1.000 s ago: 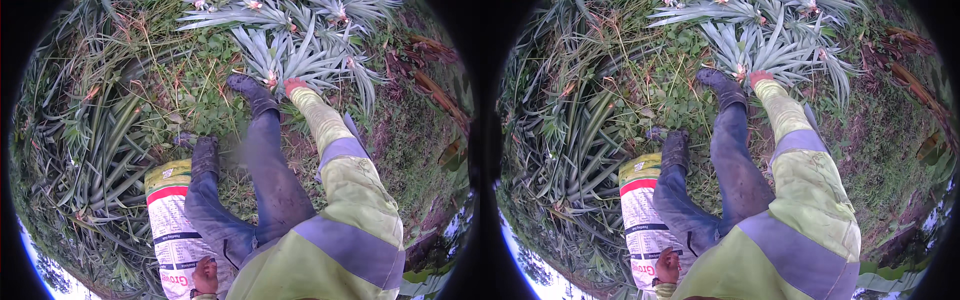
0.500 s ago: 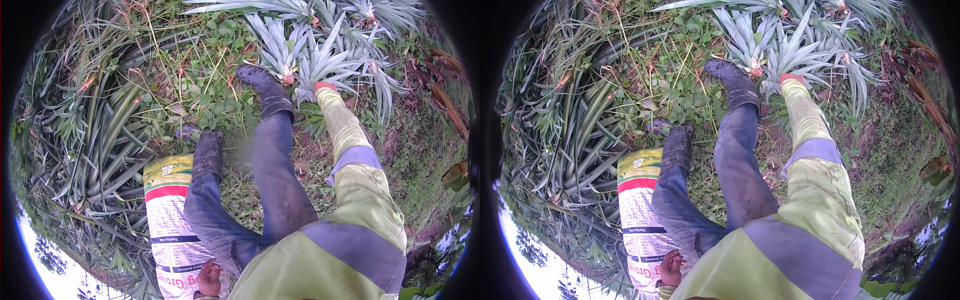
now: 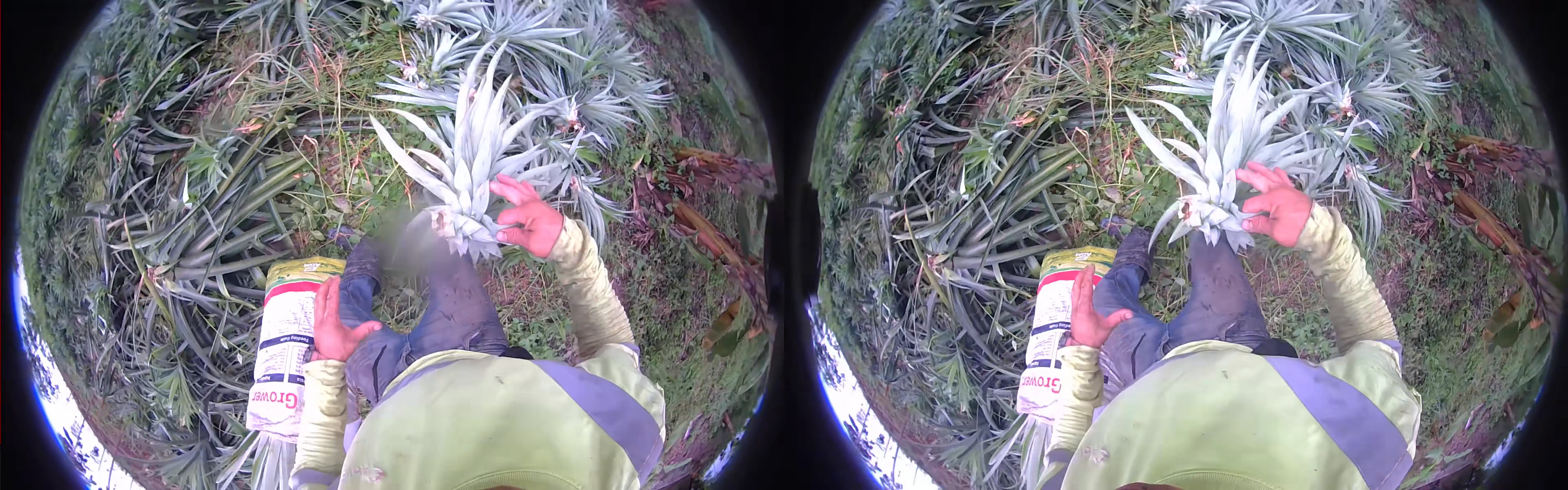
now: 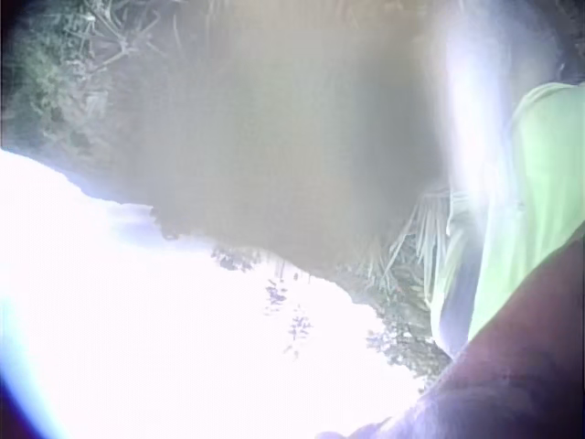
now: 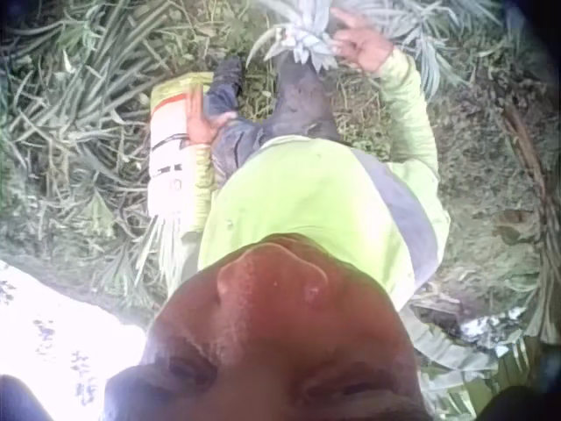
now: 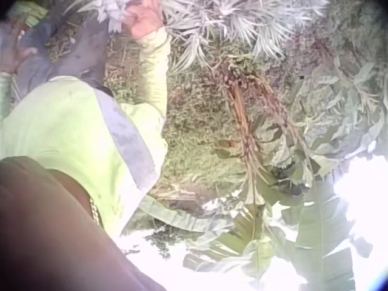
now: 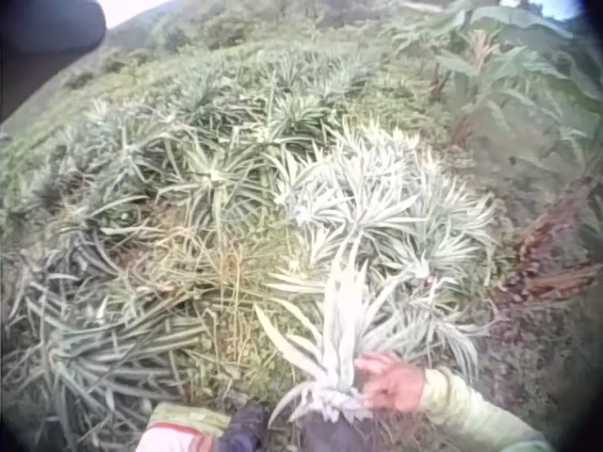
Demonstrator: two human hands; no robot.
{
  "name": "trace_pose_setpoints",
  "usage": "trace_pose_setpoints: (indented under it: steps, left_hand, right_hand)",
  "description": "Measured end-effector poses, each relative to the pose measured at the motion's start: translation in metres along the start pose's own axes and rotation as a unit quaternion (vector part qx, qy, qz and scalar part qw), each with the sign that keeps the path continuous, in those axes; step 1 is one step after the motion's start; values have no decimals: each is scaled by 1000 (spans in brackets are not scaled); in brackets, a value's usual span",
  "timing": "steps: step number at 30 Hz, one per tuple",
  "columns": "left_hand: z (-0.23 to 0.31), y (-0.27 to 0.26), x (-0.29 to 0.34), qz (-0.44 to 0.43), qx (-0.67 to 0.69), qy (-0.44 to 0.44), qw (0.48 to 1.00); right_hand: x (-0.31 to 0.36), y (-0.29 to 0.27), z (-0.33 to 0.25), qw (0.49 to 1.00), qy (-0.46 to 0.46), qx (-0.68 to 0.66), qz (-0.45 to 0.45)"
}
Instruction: The person harvests pineapple plant parts by hand and places them into a bag. They reach into rows of plants, pull out individual green stalks, and drop them into a large bag.
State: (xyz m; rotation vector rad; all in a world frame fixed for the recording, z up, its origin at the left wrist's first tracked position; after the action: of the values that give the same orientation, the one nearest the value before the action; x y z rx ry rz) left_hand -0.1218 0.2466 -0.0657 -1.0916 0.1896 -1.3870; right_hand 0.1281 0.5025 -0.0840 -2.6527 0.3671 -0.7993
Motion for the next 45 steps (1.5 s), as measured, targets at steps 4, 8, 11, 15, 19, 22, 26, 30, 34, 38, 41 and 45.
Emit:
trace_pose_setpoints:
  steps: [4,8,11,15,19,22,26,30,34,38,41,45]
  left_hand:
    - [59,-102,-34,142,-46,146,978]
    - [86,-198,-13,262,-27,210,942]
    - [113,-241,15,339,-12,242,909]
    - [124,-277,54,383,-93,155,906]
    - [93,-298,93,512,-21,183,839]
    - [70,-315,125,593,11,190,782]
    - [89,-326,139,584,106,148,791]
    - [62,-321,158,561,123,83,814]
    - [57,-312,159,532,141,47,833]
    - [54,-302,165,513,150,12,845]
    - [52,-300,180,507,147,-21,849]
    - [46,-291,189,499,160,-56,850]
  right_hand:
    - [-26,-13,-172,972,-203,-94,-71]
    - [-37,-38,-288,881,-292,-368,-61]
    - [-34,-57,-352,790,-323,-517,-72]
    - [-47,-38,-437,731,-321,-576,-174]
    - [-76,-14,-477,631,-331,-652,-258]
    - [-79,-8,-488,738,-311,-572,-177]
    - [-55,0,-474,904,-416,85,55]
    - [-44,61,-470,907,-417,20,-60]
    - [-55,56,-473,852,-496,-166,30]
    - [-66,41,-495,797,-536,-279,22]
    - [-64,52,-523,764,-550,-336,-12]
    - [-72,98,-538,790,-504,-338,-83]
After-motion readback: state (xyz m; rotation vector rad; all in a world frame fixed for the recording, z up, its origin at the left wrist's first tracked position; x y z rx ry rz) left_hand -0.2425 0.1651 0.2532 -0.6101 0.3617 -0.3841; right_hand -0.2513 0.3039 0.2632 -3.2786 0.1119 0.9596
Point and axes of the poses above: each hand's wrist, its own x-axis away from the middle knuckle, its own y-axis out of the palm, z = x × y, the point moved 9 cm from there along -x, towards the middle knuckle, and after that the axes turned 4 degrees about -x, right-handed, at the moved point
